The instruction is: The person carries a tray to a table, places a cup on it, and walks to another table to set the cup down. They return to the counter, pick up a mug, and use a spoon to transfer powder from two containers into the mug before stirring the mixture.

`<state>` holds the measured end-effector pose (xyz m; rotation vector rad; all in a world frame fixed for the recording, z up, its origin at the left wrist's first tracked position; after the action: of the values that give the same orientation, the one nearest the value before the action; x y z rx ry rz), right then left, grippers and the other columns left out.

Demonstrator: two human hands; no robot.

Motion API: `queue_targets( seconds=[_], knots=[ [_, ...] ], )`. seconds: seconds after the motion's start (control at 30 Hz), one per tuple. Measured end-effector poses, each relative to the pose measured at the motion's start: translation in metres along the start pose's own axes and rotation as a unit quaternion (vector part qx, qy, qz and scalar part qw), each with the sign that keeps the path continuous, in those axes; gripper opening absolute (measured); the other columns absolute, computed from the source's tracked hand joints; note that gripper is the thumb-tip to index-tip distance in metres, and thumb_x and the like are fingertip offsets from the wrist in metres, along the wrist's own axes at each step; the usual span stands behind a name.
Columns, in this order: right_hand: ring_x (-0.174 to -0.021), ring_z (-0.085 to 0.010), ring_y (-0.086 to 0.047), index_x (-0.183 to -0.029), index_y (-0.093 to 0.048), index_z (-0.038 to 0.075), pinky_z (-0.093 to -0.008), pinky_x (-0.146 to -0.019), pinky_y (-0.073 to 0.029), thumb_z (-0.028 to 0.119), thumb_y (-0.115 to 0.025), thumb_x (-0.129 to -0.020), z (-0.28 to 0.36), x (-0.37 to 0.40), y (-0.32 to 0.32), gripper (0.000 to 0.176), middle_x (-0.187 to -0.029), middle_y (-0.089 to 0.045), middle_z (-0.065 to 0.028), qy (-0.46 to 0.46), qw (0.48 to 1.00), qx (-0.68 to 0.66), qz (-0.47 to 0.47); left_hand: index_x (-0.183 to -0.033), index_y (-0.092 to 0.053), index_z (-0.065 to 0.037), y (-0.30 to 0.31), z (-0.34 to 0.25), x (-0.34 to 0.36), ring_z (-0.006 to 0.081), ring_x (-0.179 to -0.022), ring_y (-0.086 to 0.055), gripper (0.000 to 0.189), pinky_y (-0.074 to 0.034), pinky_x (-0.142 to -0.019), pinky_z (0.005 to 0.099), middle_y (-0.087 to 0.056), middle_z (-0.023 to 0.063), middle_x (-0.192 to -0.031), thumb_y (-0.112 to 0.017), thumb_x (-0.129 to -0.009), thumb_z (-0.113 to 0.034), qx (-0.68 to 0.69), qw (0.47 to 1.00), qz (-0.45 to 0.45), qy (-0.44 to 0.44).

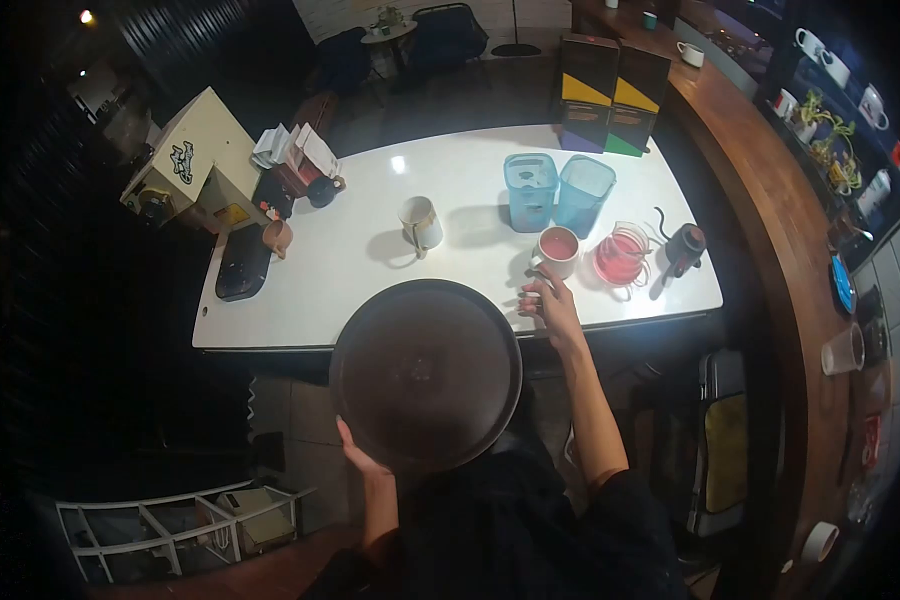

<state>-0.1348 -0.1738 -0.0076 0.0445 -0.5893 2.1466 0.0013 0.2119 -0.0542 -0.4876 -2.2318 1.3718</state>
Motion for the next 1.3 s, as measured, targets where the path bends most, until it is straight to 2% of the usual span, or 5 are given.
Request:
queue_targets(
  seconds=[0.2, 0.5, 0.9, 1.23, 1.3],
  knots=[
    [-0.075, -0.0195, -0.063, -0.128, -0.046, -0.001, -0.0276, -0.062, -0.053, 0.018, -0.053, -0.099, -0.008, -0.022, -0.013, 0.036, -0.096, -0.059, -0.0137, -0.026, 0.990, -0.135, 0.014, -0.143, -0.039, -0.001, -0.021, 0.006, 0.001, 0.0356, -0.128, -0.046, 0.061, -0.039, -0.107, 0.0467, -0.044, 0.0151, -0.145, -0.031, -0.103, -0.047, 0.026, 0.999, 0.004, -0.023],
    [-0.059, -0.0094, -0.047, -0.087, -0.050, 0.004, -0.0230, -0.052, -0.044, 0.023, -0.052, -0.101, -0.013, -0.022, 0.017, 0.025, -0.073, -0.048, -0.0029, 0.037, 0.993, -0.077, -0.079, -0.143, -0.041, -0.004, -0.005, 0.006, 0.012, 0.0328, -0.128, -0.045, 0.058, -0.038, -0.108, 0.0457, -0.044, 0.0112, -0.146, -0.031, -0.103, -0.045, 0.014, 0.999, -0.021, -0.026],
    [-0.060, -0.0082, -0.041, -0.078, -0.051, 0.007, -0.0244, -0.055, -0.034, 0.031, -0.047, -0.102, 0.032, 0.072, -0.061, 0.035, -0.069, -0.044, 0.0019, 0.065, 0.987, 0.079, 0.121, -0.145, -0.038, -0.006, 0.003, -0.005, 0.039, 0.0335, -0.128, -0.046, 0.062, -0.039, -0.106, 0.0485, -0.044, 0.0118, -0.145, -0.035, -0.102, -0.050, 0.042, 0.998, -0.022, -0.030],
    [-0.063, -0.0083, -0.047, -0.078, -0.052, 0.005, -0.0234, -0.056, -0.039, 0.030, -0.048, -0.103, -0.035, 0.156, -0.179, 0.035, -0.072, -0.049, -0.0004, -0.088, 0.912, 0.110, 0.384, -0.146, -0.034, -0.004, 0.011, -0.033, 0.091, 0.0339, -0.132, -0.043, 0.066, -0.038, -0.108, 0.0482, -0.041, 0.0142, -0.148, -0.038, -0.100, -0.051, 0.106, 0.989, 0.035, -0.094],
    [-0.063, -0.0086, -0.047, -0.078, -0.052, 0.004, -0.0235, -0.056, -0.039, 0.030, -0.048, -0.103, -0.054, 0.169, -0.193, 0.036, -0.072, -0.048, -0.0006, -0.102, 0.892, 0.109, 0.427, -0.146, -0.034, -0.004, 0.017, -0.044, 0.106, 0.0338, -0.130, -0.044, 0.066, -0.038, -0.107, 0.0479, -0.042, 0.0143, -0.147, -0.039, -0.100, -0.051, 0.082, 0.988, -0.014, -0.133]
  ],
)
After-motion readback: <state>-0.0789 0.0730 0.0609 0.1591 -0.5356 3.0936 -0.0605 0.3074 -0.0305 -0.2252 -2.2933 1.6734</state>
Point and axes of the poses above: each hand's wrist, its own x-axis away from the middle knuckle, its own y-axis out of the back of the hand, z = x × y, the point moved 5 cm from there along -x, towards the middle knuckle
